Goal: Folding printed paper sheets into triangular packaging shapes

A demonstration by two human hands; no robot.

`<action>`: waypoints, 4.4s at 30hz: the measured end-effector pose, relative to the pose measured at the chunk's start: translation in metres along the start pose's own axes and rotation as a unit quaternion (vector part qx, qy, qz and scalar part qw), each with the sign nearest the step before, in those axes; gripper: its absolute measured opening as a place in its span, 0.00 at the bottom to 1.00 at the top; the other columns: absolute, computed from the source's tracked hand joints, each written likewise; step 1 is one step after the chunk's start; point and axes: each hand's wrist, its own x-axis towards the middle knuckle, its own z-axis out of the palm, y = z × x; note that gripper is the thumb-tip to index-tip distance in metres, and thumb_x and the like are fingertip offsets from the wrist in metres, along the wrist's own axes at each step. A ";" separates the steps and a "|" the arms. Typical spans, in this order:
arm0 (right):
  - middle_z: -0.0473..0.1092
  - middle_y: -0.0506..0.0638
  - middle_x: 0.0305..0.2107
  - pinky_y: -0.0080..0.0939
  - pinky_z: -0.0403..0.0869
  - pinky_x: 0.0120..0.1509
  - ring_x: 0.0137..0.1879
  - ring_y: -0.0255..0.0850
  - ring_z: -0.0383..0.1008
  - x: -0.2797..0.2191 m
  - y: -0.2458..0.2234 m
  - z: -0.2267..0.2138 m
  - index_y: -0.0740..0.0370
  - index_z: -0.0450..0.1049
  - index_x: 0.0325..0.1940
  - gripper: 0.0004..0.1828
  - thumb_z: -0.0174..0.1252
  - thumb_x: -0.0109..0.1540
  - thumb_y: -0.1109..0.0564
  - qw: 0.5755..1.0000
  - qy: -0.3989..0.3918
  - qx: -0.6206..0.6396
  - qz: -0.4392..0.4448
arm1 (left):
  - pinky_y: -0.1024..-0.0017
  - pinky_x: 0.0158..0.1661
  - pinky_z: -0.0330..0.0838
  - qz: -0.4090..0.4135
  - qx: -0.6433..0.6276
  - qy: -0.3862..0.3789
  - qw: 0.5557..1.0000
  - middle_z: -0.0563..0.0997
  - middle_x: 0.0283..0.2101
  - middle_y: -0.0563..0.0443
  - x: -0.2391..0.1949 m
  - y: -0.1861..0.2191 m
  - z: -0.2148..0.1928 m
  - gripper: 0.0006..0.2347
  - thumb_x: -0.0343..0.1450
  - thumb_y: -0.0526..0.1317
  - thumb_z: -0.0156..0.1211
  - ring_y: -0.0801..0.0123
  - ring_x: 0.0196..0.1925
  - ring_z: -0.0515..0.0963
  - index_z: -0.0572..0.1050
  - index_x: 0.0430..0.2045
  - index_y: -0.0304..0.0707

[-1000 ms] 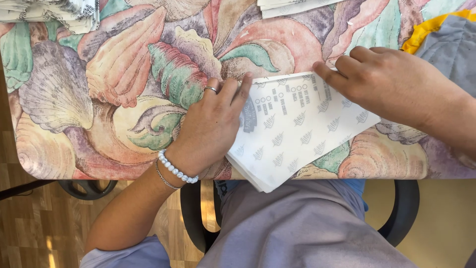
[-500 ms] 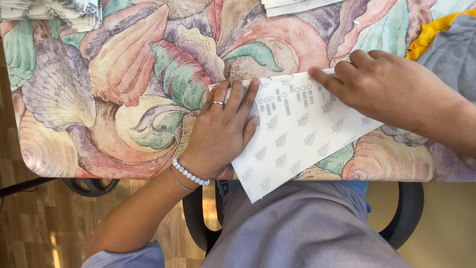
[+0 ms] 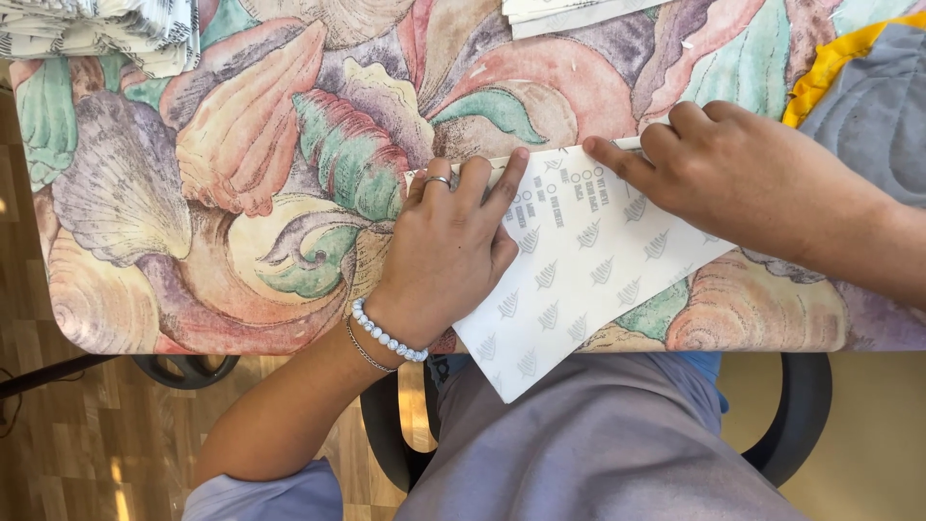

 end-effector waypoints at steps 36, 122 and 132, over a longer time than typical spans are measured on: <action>0.70 0.52 0.48 0.38 0.80 0.48 0.51 0.44 0.71 0.024 -0.052 -0.006 0.71 0.75 0.63 0.22 0.54 0.64 0.65 0.944 0.165 0.229 0.171 | 0.45 0.59 0.67 -0.047 -0.024 0.050 0.997 0.70 0.53 0.47 -0.010 0.009 0.017 0.30 0.68 0.49 0.55 0.52 0.56 0.69 0.65 0.67 0.40; 0.75 0.52 0.48 0.37 0.74 0.55 0.53 0.35 0.71 0.011 -0.018 -0.032 0.69 0.77 0.56 0.17 0.75 0.68 0.61 0.625 0.330 0.608 0.361 | 0.73 0.31 0.70 -0.090 -0.535 0.298 0.785 0.83 0.34 0.54 0.015 -0.014 -0.009 0.14 0.79 0.46 0.51 0.73 0.29 0.79 0.72 0.50 0.36; 0.74 0.62 0.52 0.39 0.79 0.58 0.54 0.41 0.74 -0.004 0.026 -0.091 0.78 0.71 0.59 0.22 0.68 0.62 0.70 0.592 0.265 0.688 0.326 | 0.78 0.20 0.73 -0.065 -0.600 0.236 0.762 0.81 0.34 0.48 -0.015 0.005 -0.037 0.18 0.76 0.50 0.50 0.71 0.25 0.79 0.72 0.46 0.31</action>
